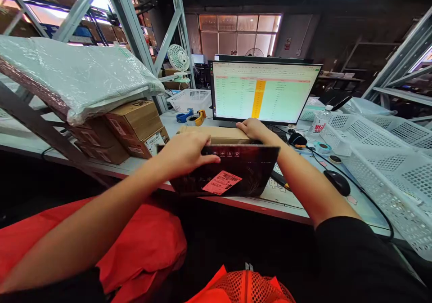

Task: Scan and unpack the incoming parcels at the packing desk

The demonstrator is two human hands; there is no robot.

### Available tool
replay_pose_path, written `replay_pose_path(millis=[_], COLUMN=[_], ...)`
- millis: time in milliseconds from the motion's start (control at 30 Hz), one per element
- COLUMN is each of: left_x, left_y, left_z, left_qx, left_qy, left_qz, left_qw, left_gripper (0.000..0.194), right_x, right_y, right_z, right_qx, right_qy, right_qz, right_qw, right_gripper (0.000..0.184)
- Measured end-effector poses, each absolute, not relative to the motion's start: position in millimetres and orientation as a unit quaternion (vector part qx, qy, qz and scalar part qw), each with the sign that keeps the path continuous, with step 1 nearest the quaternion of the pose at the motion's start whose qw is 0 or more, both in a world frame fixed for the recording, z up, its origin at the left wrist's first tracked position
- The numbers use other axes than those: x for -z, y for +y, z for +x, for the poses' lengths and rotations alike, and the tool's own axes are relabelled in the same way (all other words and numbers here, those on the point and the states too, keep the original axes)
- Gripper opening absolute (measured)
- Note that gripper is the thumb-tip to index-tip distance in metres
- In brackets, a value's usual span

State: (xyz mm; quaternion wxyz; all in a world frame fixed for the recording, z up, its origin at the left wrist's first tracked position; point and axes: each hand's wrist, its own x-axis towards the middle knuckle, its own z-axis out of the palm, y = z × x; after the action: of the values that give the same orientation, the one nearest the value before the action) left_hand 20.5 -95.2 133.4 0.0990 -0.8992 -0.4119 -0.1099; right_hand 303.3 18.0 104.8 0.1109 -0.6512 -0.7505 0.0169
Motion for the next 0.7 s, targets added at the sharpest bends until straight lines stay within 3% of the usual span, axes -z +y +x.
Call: replay_pose_path(millis=[100,233,333,533,700], left_x=[-101,-77,-91,-146,-154], left_y=[-136,-161,-155,-114,-74], left_z=[15,3,-4,-12,53], left_qx=[0.152,0.202,0.230,0.207,0.291], left_qy=[-0.392,-0.361,-0.339,-0.342,-0.301], left_qz=[-0.877,-0.870,-0.890,-0.916,-0.908], left_qw=[0.231,0.267,0.201,-0.025,-0.034], left_gripper=[0.002,0.015,0.038,0.052,0.059], right_x=[-104,-104,-105,-109,-134], right_y=[20,16,10,4,-35], right_z=[302,302,304,292,308], right_qx=[-0.016,-0.014,-0.006,-0.017,-0.041], right_qy=[-0.744,-0.745,-0.748,-0.752,-0.743], right_qz=[-0.659,-0.657,-0.652,-0.648,-0.658], right_qw=[0.114,0.116,0.119,0.119,0.112], right_gripper=[0.057,0.059,0.060,0.058,0.048])
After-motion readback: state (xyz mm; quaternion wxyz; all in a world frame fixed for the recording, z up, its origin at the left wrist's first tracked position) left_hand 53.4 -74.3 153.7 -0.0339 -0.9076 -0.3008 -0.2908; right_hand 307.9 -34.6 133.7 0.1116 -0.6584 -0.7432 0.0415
